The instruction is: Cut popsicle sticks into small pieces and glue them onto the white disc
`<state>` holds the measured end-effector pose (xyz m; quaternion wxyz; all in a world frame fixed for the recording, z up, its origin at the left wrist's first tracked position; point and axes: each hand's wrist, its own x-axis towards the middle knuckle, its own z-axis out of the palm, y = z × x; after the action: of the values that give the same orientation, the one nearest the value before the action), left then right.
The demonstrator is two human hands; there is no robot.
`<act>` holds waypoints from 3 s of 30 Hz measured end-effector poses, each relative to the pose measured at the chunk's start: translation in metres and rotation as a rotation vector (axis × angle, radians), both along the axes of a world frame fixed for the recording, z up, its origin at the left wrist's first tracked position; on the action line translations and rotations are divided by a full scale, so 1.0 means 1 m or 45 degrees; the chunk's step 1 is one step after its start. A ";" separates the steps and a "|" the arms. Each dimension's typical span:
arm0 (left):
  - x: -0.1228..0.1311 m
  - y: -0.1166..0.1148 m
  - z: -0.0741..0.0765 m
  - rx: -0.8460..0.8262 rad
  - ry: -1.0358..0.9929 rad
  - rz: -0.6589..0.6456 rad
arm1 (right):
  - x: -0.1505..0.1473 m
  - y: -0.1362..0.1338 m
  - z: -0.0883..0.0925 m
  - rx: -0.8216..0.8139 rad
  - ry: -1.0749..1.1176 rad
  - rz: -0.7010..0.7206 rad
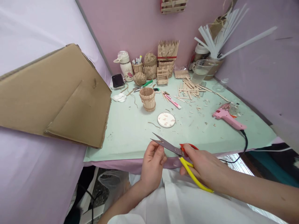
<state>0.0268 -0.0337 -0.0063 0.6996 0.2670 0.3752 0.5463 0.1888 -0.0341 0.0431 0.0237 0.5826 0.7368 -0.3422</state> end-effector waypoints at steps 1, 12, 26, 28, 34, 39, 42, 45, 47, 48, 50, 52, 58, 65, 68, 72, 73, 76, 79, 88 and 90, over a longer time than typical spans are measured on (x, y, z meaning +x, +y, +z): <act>0.000 0.000 0.000 -0.002 -0.004 -0.001 | 0.000 0.001 0.000 -0.008 0.005 0.001; -0.009 0.007 0.010 -0.070 0.187 -0.103 | 0.019 0.010 0.009 -0.181 0.233 0.001; -0.017 0.007 0.002 -0.012 0.335 -0.131 | 0.013 0.011 0.018 -0.081 -0.075 0.098; -0.017 0.007 0.001 0.001 0.355 -0.130 | 0.013 0.011 0.018 -0.095 -0.068 0.094; -0.017 0.007 0.002 0.011 0.358 -0.136 | 0.012 0.008 0.021 -0.177 0.083 0.065; -0.013 0.005 0.004 -0.008 0.280 -0.108 | 0.010 0.006 0.022 -0.197 0.120 0.054; -0.011 0.004 0.004 -0.030 0.251 -0.087 | 0.009 0.006 0.020 -0.188 0.130 0.053; -0.012 0.003 0.003 -0.033 0.251 -0.098 | 0.009 0.005 0.018 -0.170 0.130 0.050; -0.013 0.004 0.003 -0.027 0.267 -0.119 | 0.010 0.005 0.017 -0.162 0.133 0.054; -0.014 0.004 0.004 -0.024 0.272 -0.130 | 0.010 0.006 0.017 -0.164 0.137 0.061; -0.015 0.006 0.005 -0.019 0.271 -0.155 | 0.012 0.007 0.016 -0.176 0.140 0.070; -0.016 0.007 0.007 -0.035 0.263 -0.184 | 0.015 0.008 0.013 -0.177 0.167 0.068; -0.016 0.010 0.010 -0.080 0.296 -0.188 | 0.026 0.015 0.003 -0.129 0.194 0.015; -0.013 0.012 0.007 -0.106 0.224 -0.157 | 0.020 0.012 0.002 -0.145 0.166 0.028; -0.010 0.012 0.006 -0.090 0.133 -0.092 | 0.013 0.009 0.001 -0.094 0.095 -0.016; -0.005 0.010 0.003 -0.061 0.040 0.018 | 0.002 0.007 0.005 -0.096 0.074 -0.038; -0.005 0.009 0.002 -0.058 0.033 0.026 | 0.000 0.007 0.006 -0.091 0.083 -0.036; -0.004 0.007 0.000 -0.045 0.021 0.039 | -0.005 0.006 0.007 -0.048 0.076 -0.028; -0.004 0.005 -0.001 -0.035 -0.005 0.038 | -0.007 0.005 0.005 -0.009 0.036 -0.020; -0.003 0.004 -0.007 0.020 -0.020 0.033 | -0.009 0.004 0.003 -0.010 -0.032 -0.026; -0.003 0.004 -0.007 0.041 -0.034 0.033 | -0.009 0.004 0.003 -0.009 -0.034 -0.021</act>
<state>0.0239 -0.0302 -0.0134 0.6930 0.2660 0.3605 0.5648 0.1799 -0.0298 0.0460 0.0329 0.5931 0.7304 -0.3372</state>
